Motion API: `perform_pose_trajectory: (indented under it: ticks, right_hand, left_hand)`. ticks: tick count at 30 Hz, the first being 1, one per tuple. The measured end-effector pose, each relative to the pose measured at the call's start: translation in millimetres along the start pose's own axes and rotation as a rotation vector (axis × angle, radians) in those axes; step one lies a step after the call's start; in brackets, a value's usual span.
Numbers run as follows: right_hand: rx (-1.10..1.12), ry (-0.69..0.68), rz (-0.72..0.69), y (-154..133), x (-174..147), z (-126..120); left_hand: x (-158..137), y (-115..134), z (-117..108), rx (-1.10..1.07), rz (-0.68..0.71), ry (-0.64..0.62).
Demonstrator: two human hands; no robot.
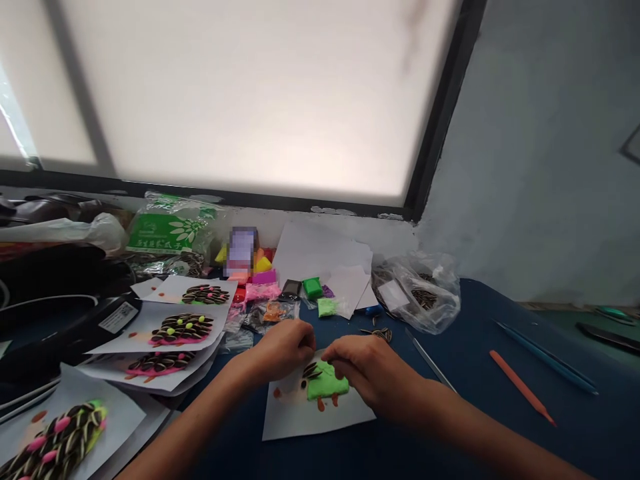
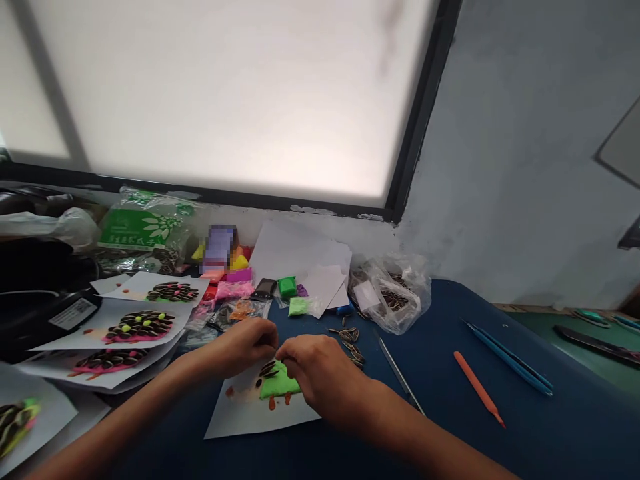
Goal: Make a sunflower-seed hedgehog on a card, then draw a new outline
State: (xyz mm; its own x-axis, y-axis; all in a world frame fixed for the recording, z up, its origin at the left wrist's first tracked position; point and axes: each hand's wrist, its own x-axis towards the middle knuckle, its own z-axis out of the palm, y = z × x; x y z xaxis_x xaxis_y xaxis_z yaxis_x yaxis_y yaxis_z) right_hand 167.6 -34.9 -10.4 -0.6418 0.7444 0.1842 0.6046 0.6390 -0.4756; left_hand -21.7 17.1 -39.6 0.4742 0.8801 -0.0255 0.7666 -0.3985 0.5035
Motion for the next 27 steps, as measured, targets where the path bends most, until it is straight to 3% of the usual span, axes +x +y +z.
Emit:
perform_pose_trajectory:
  ticks: [5, 9, 27]
  right_hand:
    - [0.000, 0.065, 0.054, 4.2, -3.9, 7.2]
    - [-0.037, 0.142, -0.003, 4.6, -5.1, 15.5]
    - [0.032, 0.230, 0.020, 10.3, 0.6, 40.8]
  left_hand:
    - [-0.8, -0.4, -0.4, -0.011, 0.003, 0.005]
    - [-1.8, 1.4, -1.9, -0.023, 0.003, -0.004]
    - [-2.5, 3.0, -2.2, 0.001, -0.008, 0.009]
